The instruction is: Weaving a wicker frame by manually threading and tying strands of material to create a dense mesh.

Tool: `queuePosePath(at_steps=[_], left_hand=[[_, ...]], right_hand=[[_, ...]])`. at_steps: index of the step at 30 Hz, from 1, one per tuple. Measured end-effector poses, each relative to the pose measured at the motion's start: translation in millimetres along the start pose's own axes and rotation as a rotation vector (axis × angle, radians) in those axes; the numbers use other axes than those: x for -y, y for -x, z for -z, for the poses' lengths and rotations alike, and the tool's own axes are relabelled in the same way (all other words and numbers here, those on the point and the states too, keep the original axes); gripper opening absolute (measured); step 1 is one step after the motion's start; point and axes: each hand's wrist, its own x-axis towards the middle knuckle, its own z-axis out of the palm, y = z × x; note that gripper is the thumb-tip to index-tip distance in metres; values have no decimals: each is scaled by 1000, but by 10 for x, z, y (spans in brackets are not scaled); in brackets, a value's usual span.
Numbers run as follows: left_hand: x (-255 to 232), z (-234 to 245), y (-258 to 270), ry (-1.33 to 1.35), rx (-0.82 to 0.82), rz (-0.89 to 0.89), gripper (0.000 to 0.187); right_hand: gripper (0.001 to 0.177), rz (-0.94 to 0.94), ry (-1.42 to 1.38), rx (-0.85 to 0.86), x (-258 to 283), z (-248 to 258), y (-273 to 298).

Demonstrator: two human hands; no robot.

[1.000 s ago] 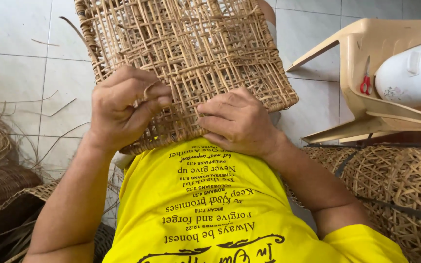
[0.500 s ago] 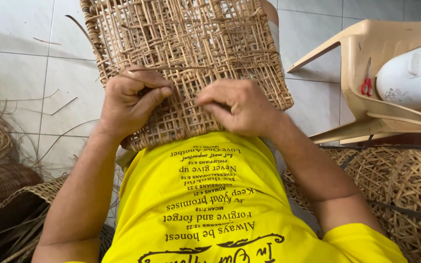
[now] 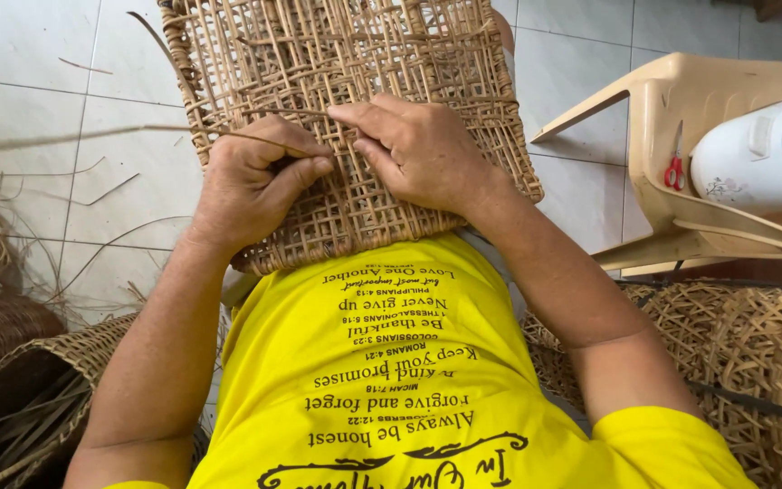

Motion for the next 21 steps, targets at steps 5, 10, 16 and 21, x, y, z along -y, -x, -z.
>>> queuePosePath(at_steps=[5, 10, 16, 21], left_hand=[[-85, -21, -67, -49, 19, 0, 5], [33, -87, -43, -101, 30, 15, 6], [137, -150, -56, -161, 1, 15, 7], [183, -180, -53, -168, 1, 15, 8]], right_hand=[[28, -3, -23, -95, -154, -169, 85], [27, 21, 5, -178, -210, -325, 160], [24, 71, 58, -244, -290, -408, 179], [25, 29, -13, -235, -230, -341, 203]])
